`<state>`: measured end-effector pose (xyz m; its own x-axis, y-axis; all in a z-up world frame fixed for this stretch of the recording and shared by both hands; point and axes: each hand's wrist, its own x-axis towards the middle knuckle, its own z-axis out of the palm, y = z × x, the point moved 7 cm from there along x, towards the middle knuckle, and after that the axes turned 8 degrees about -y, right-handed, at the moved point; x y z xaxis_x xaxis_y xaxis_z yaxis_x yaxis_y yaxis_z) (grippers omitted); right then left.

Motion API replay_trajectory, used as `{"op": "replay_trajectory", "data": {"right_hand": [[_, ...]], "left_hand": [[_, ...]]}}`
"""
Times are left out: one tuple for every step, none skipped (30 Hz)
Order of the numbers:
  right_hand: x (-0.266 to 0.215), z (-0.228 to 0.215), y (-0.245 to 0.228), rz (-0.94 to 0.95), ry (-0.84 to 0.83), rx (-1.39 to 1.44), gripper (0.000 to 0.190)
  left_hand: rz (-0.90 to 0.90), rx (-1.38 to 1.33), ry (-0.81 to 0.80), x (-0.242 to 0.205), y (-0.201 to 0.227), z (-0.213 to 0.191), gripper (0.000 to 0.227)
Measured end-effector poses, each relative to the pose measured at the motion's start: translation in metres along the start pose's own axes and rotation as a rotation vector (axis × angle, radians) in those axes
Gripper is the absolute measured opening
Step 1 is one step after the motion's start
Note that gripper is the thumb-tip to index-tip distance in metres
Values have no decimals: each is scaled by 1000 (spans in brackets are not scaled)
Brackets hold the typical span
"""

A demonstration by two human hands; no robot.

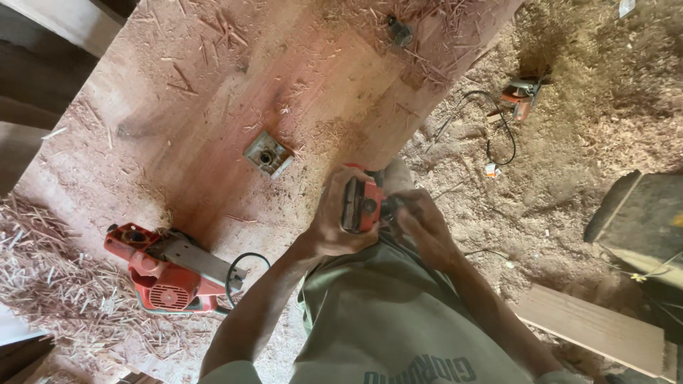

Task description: The person assembles a handheld electric planer by attaching a metal base plate and inserting a cutter blade. They align the base, secure it with screws, and fit the blade into the cutter head, then reattach the cover.

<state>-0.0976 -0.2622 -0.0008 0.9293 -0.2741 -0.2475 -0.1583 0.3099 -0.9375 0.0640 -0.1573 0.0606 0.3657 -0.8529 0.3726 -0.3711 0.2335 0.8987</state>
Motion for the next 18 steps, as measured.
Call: {"op": "replay_trajectory", "data": {"right_hand": [[-4,2,-8,-63,-28,-26,29],[-6,4,-15,-129,-56,-55,32],[-8,6,-22,-195,-84,-84,35],[-6,5,-25,-204,-87,-199,34],[-4,4,-27,-213,-90,-314,34],[-3,2,-26,-217,-89,-427,33],[-1,-1,-22,-206,-93,-504,31],[1,-5,-18,-192,-100,-582,30],[3,-9,-13,-178,-106,-660,31],[6,-18,3,-25,-95,-529,34],[8,-24,19,126,-86,-397,40],[8,-28,34,272,-80,-264,48],[9,-32,39,284,-67,-285,56],[11,-33,43,299,-52,-303,65],[12,-34,46,315,-36,-322,75],[14,-37,49,370,1,-322,75],[16,-39,51,425,38,-323,75],[15,-39,52,479,79,-322,76]], "left_hand": [[23,7,6,0,2,1,75],[11,-22,-9,1,0,3,75],[-2,-52,-24,2,-1,5,74],[-15,-78,-38,3,-2,5,74],[-13,-84,-45,4,-2,5,74],[-15,-92,-55,4,-2,6,74],[-17,-101,-66,4,-3,6,75],[-21,-128,-73,5,-4,7,75],[-25,-155,-81,6,-5,8,75],[-31,-182,-89,6,-6,8,75],[-38,-164,-84,5,-6,8,75],[-41,-145,-79,5,-6,8,76],[-44,-125,-74,5,-6,7,77],[-22,-97,-75,5,-4,6,77],[0,-68,-76,5,-2,6,77],[22,-37,-72,7,1,5,78],[-14,-58,-82,8,-1,6,78],[-49,-81,-95,7,-3,7,78]]}}
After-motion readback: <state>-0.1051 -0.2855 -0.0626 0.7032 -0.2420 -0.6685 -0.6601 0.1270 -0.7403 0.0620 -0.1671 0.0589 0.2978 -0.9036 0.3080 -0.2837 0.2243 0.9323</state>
